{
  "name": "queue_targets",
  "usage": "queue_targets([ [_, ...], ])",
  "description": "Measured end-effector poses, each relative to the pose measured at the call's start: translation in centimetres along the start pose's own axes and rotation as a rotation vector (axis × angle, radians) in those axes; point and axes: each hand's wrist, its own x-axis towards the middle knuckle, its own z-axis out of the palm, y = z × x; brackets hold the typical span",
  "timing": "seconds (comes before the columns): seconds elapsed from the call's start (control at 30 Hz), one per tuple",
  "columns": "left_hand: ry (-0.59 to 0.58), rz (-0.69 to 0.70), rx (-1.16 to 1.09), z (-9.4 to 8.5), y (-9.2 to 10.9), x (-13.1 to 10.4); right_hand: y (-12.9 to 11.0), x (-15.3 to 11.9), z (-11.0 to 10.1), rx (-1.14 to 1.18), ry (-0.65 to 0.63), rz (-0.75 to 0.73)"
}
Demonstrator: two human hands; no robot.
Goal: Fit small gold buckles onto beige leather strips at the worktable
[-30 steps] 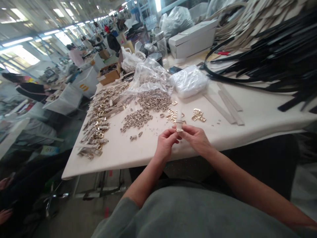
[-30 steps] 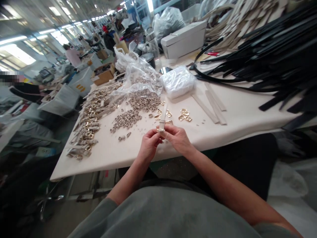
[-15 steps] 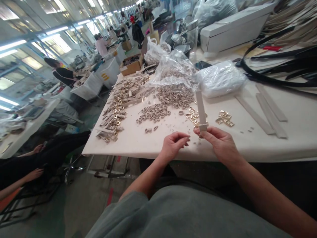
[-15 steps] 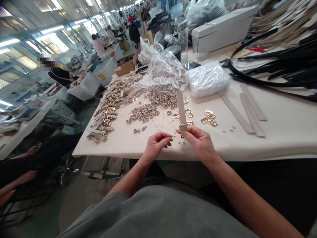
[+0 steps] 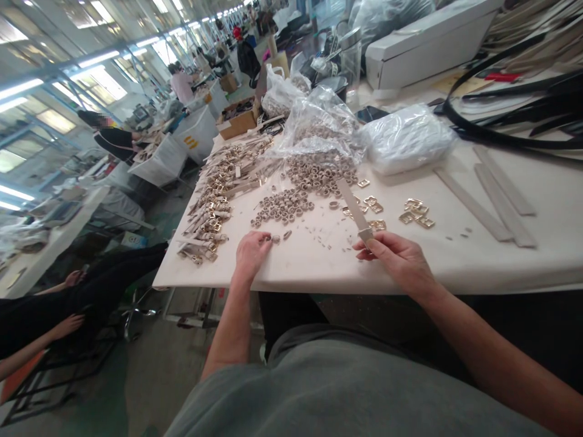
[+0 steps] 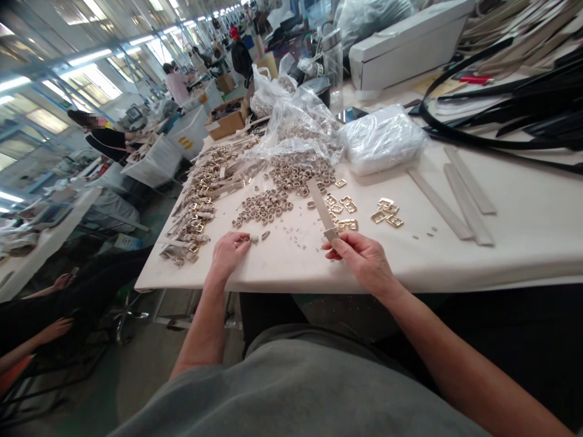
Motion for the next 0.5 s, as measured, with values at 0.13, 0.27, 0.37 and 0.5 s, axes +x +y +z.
queue_targets([
  [0.13, 0.043, -0.053, -0.056, 0.4, 0.0, 0.2, 0.1, 0.1, 0.0, -0.045, -0.007, -0.022],
  [0.27, 0.184, -0.200, -0.450, 0.4, 1.4, 0.7, 0.2, 0.1, 0.1, -0.012, -0.024, -0.022],
  [0.37, 0.107, -0.338, -1.083, 1.2, 4.3, 0.6, 0.2, -0.1, 0.3, -0.054, -0.059, -0.058],
  [0.5, -0.166, -0.465, -1.554, 3.2, 9.7, -0.3, -0.2, -0.6, 0.6, -0.182, -0.084, -0.144],
])
